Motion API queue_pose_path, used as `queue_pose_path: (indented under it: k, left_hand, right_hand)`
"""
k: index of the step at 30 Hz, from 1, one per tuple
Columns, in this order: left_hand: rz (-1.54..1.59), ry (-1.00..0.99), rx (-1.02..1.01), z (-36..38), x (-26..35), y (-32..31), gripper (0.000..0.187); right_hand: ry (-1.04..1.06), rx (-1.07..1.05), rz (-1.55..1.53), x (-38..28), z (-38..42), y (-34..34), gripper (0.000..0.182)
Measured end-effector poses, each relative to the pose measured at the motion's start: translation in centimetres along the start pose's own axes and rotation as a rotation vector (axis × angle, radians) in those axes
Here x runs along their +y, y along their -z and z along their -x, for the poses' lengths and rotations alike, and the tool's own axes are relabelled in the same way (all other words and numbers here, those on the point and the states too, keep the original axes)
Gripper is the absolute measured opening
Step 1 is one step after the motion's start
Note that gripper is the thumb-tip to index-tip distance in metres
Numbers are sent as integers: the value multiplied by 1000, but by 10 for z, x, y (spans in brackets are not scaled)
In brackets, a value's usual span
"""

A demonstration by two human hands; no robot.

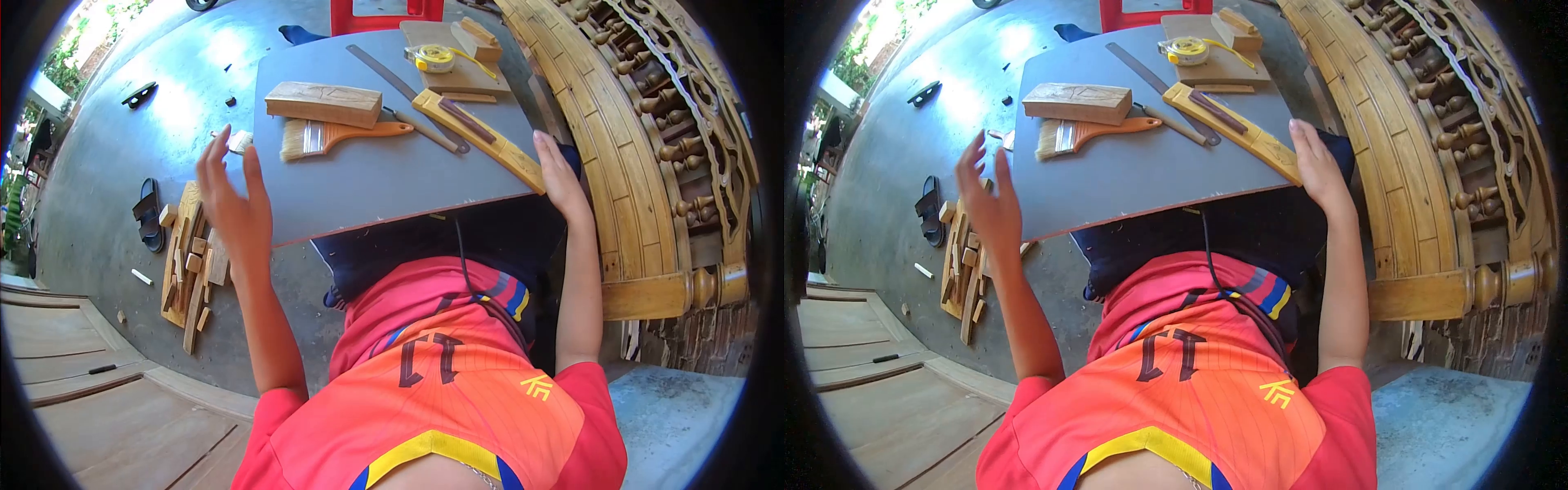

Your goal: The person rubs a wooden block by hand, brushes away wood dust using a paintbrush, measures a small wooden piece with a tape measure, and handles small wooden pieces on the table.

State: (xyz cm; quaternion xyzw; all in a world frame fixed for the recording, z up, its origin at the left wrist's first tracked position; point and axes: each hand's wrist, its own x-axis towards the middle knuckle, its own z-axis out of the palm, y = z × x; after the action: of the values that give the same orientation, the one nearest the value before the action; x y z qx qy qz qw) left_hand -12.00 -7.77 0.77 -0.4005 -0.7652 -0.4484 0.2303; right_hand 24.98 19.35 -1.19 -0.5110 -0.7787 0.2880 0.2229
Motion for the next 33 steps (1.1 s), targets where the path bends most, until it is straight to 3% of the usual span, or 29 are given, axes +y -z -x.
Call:
queue_pose_path:
  k: [2,4,6,10,12,16,23,33]
  left_hand:
    - [95,-121,-39,21,52,39,23]
    - [386,-512,-375,53,77,46,9]
    - [358,-576,-758,84,104,36,11]
    - [86,-266,-993,109,89,-17,33]
    - [-44,-225,-1029,118,86,-41,30]
    - [122,-286,-966,127,75,-62,30]
    - [316,-296,-1189,89,45,-2,22]
    - [271,-289,-1198,74,30,16,19]
  right_hand:
    - [52,57,12,6,0,0,69]
    - [80,112,46,-12,3,4,68]
    - [81,151,15,-29,7,4,63]
    - [166,192,39,-45,22,5,59]
    - [217,195,48,-55,26,4,58]
    - [298,166,39,-72,37,3,54]
    - [426,48,33,-87,49,2,50]
    - [500,-20,22,-99,53,3,46]
